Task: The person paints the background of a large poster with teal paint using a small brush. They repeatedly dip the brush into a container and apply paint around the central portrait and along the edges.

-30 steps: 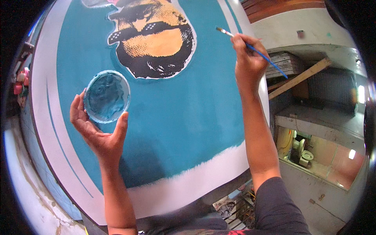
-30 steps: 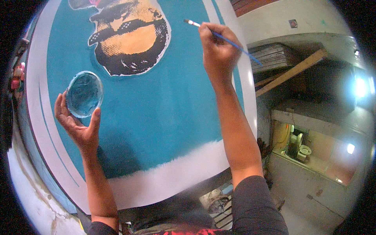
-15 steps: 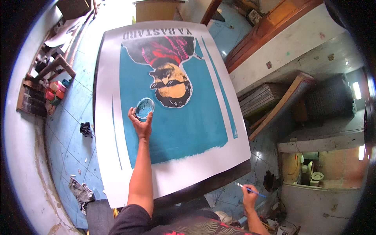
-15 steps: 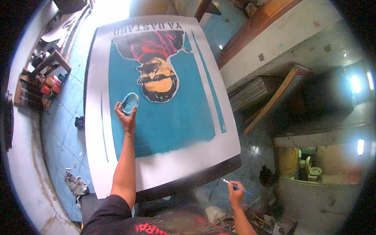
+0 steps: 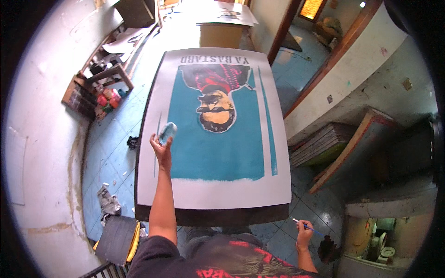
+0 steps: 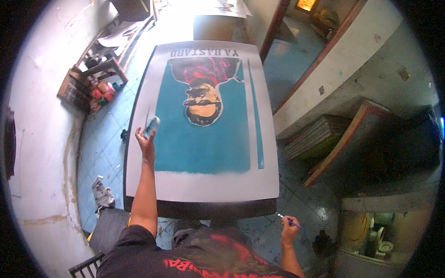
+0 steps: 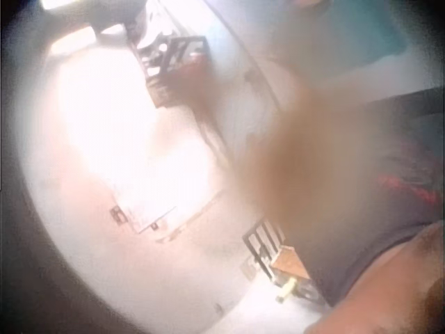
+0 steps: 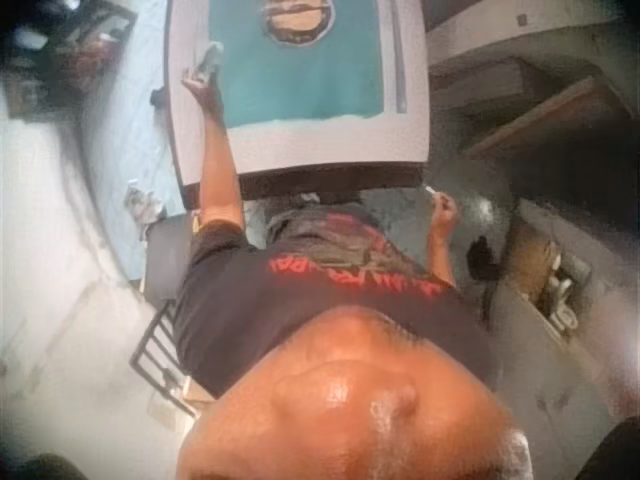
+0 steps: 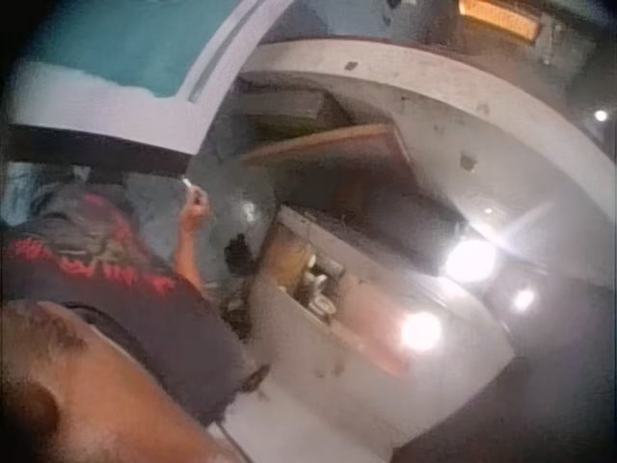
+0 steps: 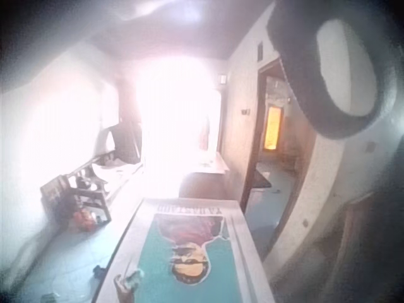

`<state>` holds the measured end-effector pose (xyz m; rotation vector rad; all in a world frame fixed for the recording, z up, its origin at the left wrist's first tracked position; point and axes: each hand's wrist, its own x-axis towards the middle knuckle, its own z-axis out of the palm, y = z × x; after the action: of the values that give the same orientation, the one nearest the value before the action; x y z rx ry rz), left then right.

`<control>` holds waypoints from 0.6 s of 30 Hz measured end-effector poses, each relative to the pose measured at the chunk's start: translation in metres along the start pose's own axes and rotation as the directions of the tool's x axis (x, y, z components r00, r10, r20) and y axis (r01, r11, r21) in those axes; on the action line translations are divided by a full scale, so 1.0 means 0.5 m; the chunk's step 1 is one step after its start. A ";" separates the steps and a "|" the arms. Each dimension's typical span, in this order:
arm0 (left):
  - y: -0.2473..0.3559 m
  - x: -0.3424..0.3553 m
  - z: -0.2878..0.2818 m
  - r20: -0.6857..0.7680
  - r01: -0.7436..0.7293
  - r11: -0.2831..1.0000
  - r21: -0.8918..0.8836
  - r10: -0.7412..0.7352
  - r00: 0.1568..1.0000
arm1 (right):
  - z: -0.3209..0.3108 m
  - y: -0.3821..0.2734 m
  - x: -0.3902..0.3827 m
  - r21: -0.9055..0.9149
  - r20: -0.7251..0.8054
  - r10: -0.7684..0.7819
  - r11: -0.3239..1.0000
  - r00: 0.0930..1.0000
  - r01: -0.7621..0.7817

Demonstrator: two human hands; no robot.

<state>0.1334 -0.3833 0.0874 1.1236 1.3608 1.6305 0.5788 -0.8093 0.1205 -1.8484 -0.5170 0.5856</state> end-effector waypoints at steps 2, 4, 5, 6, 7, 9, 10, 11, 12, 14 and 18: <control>0.042 -0.085 -0.036 0.063 -0.053 0.996 0.078 0.048 0.997 | -0.009 0.011 0.035 0.052 0.011 0.041 0.998 0.999 -0.042; 0.062 -0.184 -0.087 0.105 -0.081 0.984 0.157 0.065 0.992 | -0.002 0.016 0.052 0.127 0.002 0.111 0.986 0.994 -0.110; 0.054 -0.233 -0.112 0.121 -0.081 0.986 0.145 0.063 0.991 | 0.000 0.019 0.054 0.160 0.000 0.129 0.979 0.992 -0.128; 0.055 -0.286 -0.131 0.121 -0.072 0.973 0.218 0.046 0.992 | 0.001 0.021 0.051 0.205 0.005 0.138 0.969 0.990 -0.136; 0.063 -0.338 -0.143 0.130 -0.031 0.965 0.261 -0.003 0.992 | -0.001 0.024 0.047 0.246 0.002 0.144 0.959 0.990 -0.140; 0.058 -0.425 -0.183 0.105 0.026 0.965 0.263 -0.055 0.993 | 0.000 0.027 0.017 0.313 0.010 0.181 0.933 0.983 -0.175; 0.058 -0.465 -0.195 0.107 0.041 0.953 0.300 -0.077 0.991 | -0.006 0.022 -0.002 0.329 0.007 0.204 0.924 0.979 -0.195; 0.064 -0.501 -0.200 0.106 0.053 0.942 0.332 -0.094 0.990 | -0.011 0.016 -0.014 0.347 0.006 0.220 0.914 0.975 -0.209; 0.069 -0.534 -0.209 0.098 0.064 0.928 0.368 -0.107 0.989 | -0.014 0.011 -0.029 0.325 0.046 0.212 0.921 0.976 -0.215; 0.060 -0.570 -0.216 0.146 0.072 0.942 0.328 -0.126 0.981 | -0.028 0.003 -0.059 0.272 0.124 0.202 0.935 0.971 -0.229; 0.083 -0.630 -0.191 0.147 0.106 0.939 0.326 -0.162 0.976 | -0.035 -0.018 -0.031 0.348 0.129 0.181 0.912 0.975 -0.216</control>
<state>0.1572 -0.7136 0.0685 1.2916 1.5838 1.2139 0.5767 -0.8288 0.1365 -1.5353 -0.2599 0.8497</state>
